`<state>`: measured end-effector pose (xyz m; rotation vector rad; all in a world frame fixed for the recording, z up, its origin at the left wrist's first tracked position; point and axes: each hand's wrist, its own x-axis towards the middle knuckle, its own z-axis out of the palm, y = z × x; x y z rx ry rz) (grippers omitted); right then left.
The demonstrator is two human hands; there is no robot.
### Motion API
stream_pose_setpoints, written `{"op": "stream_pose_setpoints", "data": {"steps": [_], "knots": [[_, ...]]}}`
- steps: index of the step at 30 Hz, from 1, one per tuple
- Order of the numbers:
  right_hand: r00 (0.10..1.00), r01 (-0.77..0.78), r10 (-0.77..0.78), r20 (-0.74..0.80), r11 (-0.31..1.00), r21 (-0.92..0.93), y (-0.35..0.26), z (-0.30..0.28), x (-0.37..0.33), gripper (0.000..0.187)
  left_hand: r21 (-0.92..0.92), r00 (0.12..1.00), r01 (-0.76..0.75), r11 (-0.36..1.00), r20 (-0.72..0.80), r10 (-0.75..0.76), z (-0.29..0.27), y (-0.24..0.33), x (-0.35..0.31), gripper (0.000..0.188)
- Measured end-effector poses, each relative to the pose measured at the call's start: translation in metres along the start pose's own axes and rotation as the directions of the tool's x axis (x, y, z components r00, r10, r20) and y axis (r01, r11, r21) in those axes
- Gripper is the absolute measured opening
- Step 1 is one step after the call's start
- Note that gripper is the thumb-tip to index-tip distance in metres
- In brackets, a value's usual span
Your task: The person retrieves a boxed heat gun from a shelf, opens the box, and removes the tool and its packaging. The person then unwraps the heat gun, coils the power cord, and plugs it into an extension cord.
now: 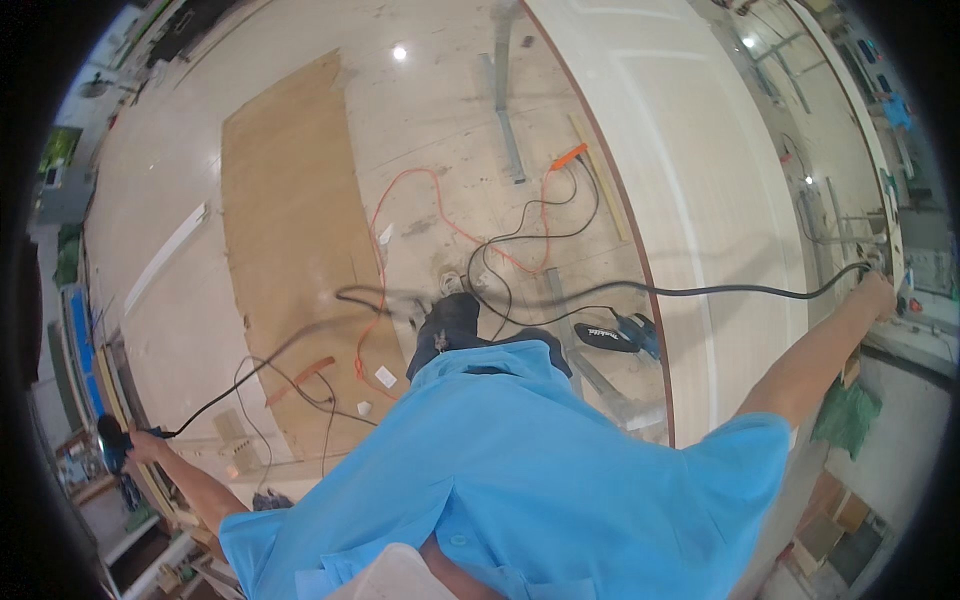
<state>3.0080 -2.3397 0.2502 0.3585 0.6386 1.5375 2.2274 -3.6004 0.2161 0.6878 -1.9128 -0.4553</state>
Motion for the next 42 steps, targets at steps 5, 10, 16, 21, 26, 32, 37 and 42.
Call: {"op": "stream_pose_setpoints", "data": {"steps": [5, 10, 16, 21, 26, 32, 37, 42], "knots": [[0.48, 0.646, -0.051, 0.876, -0.655, -0.392, 0.126, -0.072, -0.09, 0.023, -0.474, 0.938, 0.29, 0.831, 0.311, -0.149, 0.131, 0.014, -0.023, 0.023], [0.714, 0.648, 0.581, 0.39, -0.76, -0.056, 0.252, -0.326, -0.22, 0.02, -0.39, 0.585, 0.53, 0.753, 0.811, 0.008, 0.196, 0.044, -0.192, 0.013], [0.896, 0.184, 0.236, -0.377, -0.968, -0.168, 0.227, -0.562, -0.256, 0.03, 0.064, 0.017, 0.803, 0.592, 0.991, -0.131, 0.177, 0.125, -0.437, 0.013], [0.891, 0.071, -0.029, -0.453, -0.977, 0.201, 0.107, -0.73, -0.208, 0.047, 0.299, -0.141, 0.749, 0.591, 0.944, -0.3, 0.18, 0.146, -0.591, 0.015], [0.697, -0.38, -0.403, -0.593, -0.909, 0.171, -0.017, -0.886, -0.11, 0.049, 0.323, -0.116, 0.531, 0.784, 0.943, -0.311, 0.226, 0.134, -0.726, 0.018], [0.784, -0.555, -0.498, -0.37, -0.83, -0.057, -0.123, -1.011, 0.003, 0.04, 0.311, -0.215, 0.427, 0.849, 0.947, -0.239, 0.284, 0.111, -0.874, 0.016], [0.925, -0.23, -0.285, -0.254, -0.947, 0.224, -0.179, -1.085, 0.092, 0.046, 0.371, -0.281, 0.451, 0.812, 0.922, -0.266, 0.262, 0.097, -0.971, 0.011], [0.979, 0.023, -0.042, -0.2, -0.949, 0.314, -0.216, -1.136, 0.151, 0.05, 0.441, -0.297, 0.495, 0.749, 0.896, -0.332, 0.2, 0.084, -1.013, 0.012]]}}
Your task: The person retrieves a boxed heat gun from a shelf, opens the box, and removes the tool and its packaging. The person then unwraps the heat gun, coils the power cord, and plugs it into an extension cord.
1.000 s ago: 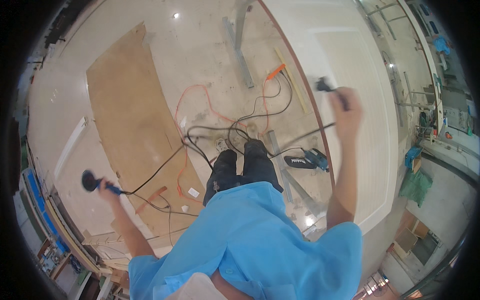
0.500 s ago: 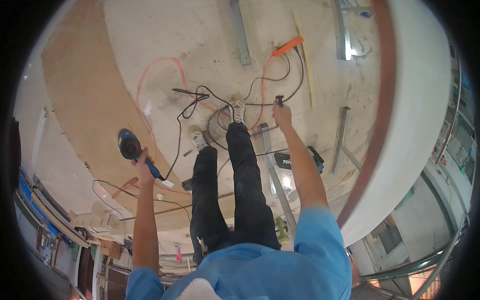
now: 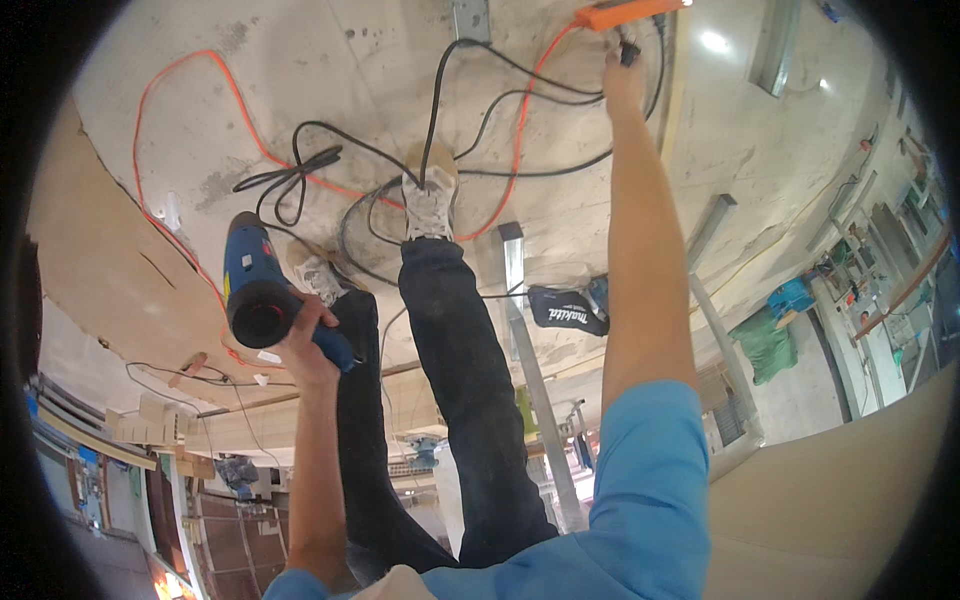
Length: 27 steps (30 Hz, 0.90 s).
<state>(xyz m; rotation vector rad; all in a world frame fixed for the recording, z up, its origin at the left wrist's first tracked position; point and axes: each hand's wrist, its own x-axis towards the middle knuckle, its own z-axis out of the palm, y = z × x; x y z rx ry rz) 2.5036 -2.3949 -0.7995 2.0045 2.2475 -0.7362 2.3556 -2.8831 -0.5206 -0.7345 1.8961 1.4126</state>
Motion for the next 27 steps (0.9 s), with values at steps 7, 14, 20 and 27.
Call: {"op": "stream_pose_setpoints", "data": {"steps": [7, 14, 20, 27], "knots": [[0.916, -0.396, 0.201, 0.347, 0.592, 0.702, -0.02, -0.004, -0.028, 0.025, -0.126, 0.987, 0.162, 0.979, 0.005, -0.163, 0.0, -0.03, -0.037, 0.013], [0.911, 0.172, -0.073, 0.406, 0.962, -0.213, -0.052, -0.072, -0.094, 0.041, 0.114, 0.996, -0.025, 0.993, 0.087, 0.015, -0.03, -0.036, -0.043, 0.009], [0.723, 0.286, 0.018, 0.691, 0.902, -0.323, -0.037, -0.065, -0.183, 0.036, 0.049, 0.997, -0.041, 0.998, 0.067, 0.038, -0.024, -0.041, -0.034, 0.01], [0.795, 0.031, -0.046, 0.605, 0.999, 0.036, -0.034, 0.015, -0.275, 0.038, 0.01, 0.987, -0.11, 0.994, 0.117, 0.108, -0.015, -0.043, -0.032, 0.005]]}}
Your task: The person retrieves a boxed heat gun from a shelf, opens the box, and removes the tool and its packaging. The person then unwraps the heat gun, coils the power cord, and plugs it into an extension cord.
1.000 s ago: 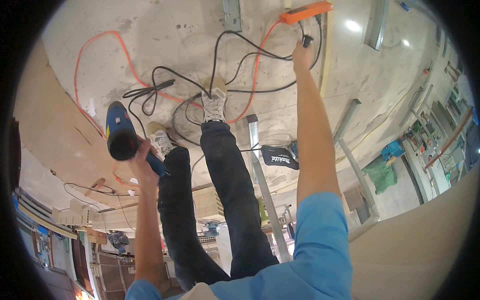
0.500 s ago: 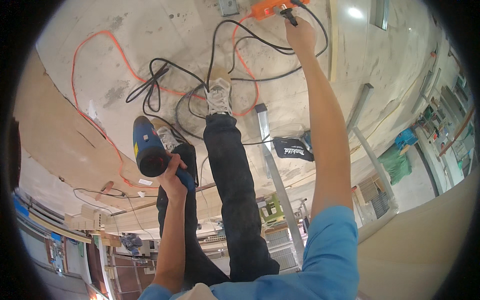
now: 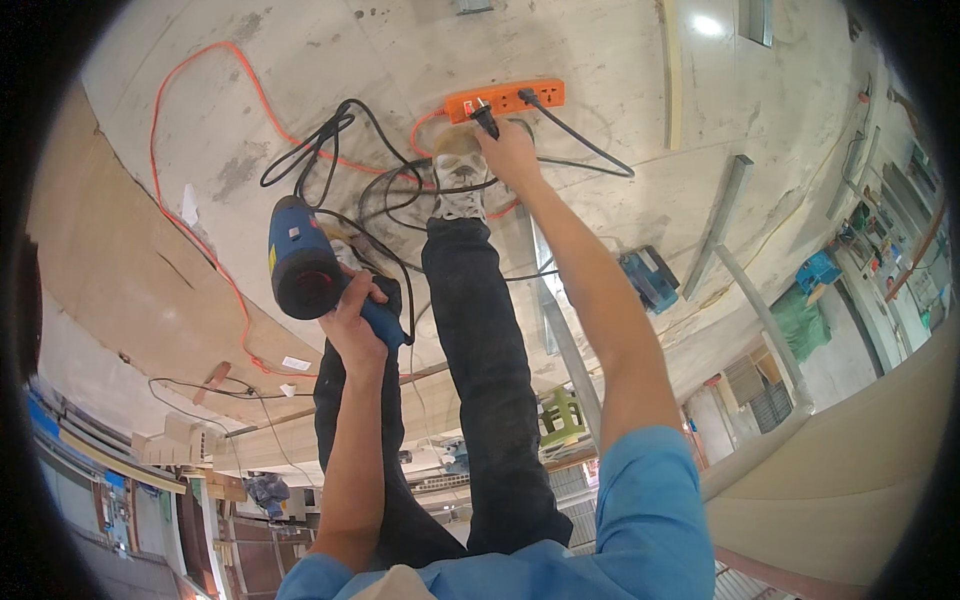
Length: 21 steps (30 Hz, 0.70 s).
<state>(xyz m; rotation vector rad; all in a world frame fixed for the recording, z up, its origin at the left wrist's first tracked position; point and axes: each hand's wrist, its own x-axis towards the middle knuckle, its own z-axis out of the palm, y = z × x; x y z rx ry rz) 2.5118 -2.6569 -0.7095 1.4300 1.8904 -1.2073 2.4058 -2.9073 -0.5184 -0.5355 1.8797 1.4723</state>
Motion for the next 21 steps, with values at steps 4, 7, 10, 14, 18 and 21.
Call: {"op": "stream_pose_setpoints", "data": {"steps": [4, 7, 10, 14, 18, 21], "knots": [[1.0, -0.023, 0.022, -0.006, 0.949, -0.315, 0.004, 0.011, -0.008, 0.039, 0.011, 0.998, 0.005, 1.0, 0.055, -0.006, 0.0, 0.001, -0.002, 0.024], [1.0, -0.011, 0.007, -0.017, 0.963, -0.271, 0.002, 0.003, -0.016, 0.04, -0.11, 0.992, 0.121, 0.987, 0.053, -0.116, 0.003, 0.003, -0.001, 0.022], [0.964, 0.102, -0.139, -0.226, 0.98, -0.169, -0.004, -0.005, -0.02, 0.048, -0.088, 0.991, 0.13, 0.988, 0.041, -0.127, 0.006, 0.006, 0.004, 0.021], [0.905, -0.082, 0.236, -0.353, 0.913, 0.4, -0.01, -0.021, -0.016, 0.05, -0.139, 0.991, 0.135, 0.981, 0.024, -0.133, 0.011, 0.011, 0.009, 0.02], [0.922, 0.027, -0.007, -0.388, 0.999, 0.046, -0.009, -0.032, -0.009, 0.045, -0.137, 0.989, 0.145, 0.98, 0.026, -0.143, 0.015, 0.014, 0.008, 0.02], [0.975, -0.049, -0.032, -0.22, 0.934, -0.353, -0.006, -0.032, -0.004, 0.038, -0.127, 0.99, 0.136, 0.983, 0.04, -0.132, 0.016, 0.014, 0.009, 0.02]]}}
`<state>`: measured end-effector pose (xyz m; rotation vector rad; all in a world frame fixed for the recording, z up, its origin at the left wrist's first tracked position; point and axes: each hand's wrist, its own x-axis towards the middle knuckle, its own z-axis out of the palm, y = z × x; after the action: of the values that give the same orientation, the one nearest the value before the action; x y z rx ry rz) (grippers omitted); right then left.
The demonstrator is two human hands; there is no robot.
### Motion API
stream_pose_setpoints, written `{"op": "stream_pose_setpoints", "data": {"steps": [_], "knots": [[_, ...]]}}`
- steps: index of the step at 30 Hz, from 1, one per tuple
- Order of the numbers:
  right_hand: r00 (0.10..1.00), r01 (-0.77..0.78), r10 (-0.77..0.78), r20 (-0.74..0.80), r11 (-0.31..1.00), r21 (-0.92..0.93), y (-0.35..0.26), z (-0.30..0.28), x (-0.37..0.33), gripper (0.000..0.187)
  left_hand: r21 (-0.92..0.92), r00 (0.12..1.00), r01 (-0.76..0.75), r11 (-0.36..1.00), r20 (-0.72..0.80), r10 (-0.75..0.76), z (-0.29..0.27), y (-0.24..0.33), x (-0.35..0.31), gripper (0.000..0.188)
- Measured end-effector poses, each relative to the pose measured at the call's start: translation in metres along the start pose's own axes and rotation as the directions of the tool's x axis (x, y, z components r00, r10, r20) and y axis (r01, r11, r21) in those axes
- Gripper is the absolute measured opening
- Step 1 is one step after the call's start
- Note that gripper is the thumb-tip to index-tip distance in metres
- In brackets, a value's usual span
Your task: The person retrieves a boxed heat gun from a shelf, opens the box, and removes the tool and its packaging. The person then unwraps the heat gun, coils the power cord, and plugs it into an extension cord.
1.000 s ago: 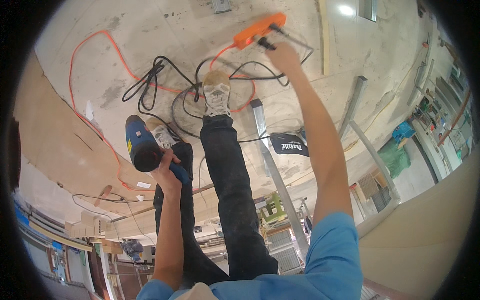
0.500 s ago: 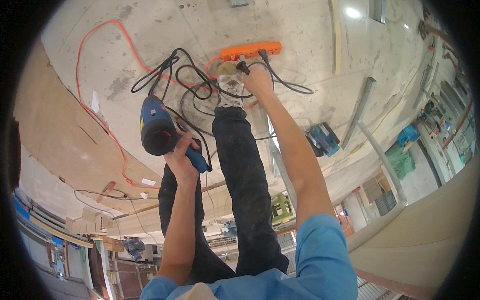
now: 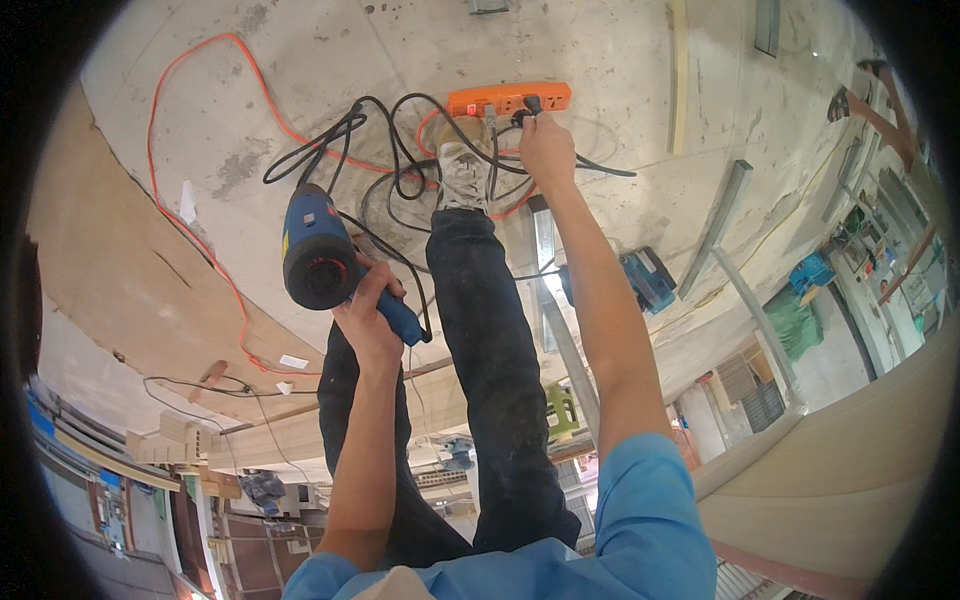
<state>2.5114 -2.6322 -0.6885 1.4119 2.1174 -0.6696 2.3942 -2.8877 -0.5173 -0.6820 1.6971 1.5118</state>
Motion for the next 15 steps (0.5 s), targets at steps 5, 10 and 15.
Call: {"op": "stream_pose_setpoints", "data": {"steps": [5, 10, 15], "knots": [[0.999, 0.037, -0.038, -0.009, 0.992, -0.118, -0.008, 0.016, 0.005, 0.028, 0.004, 1.0, 0.005, 1.0, -0.003, -0.005, 0.0, 0.001, 0.003, 0.02], [0.994, 0.052, -0.067, -0.085, 0.983, -0.175, -0.016, 0.032, 0.001, 0.023, 0.084, 1.0, -0.016, 0.996, -0.003, 0.016, 0.002, 0.007, 0.002, 0.021], [0.994, 0.061, -0.081, -0.08, 0.973, -0.224, -0.022, 0.035, 0.014, 0.019, 0.094, 0.999, 0.045, 0.995, 0.012, -0.047, 0.002, 0.016, 0.002, 0.022]]}}
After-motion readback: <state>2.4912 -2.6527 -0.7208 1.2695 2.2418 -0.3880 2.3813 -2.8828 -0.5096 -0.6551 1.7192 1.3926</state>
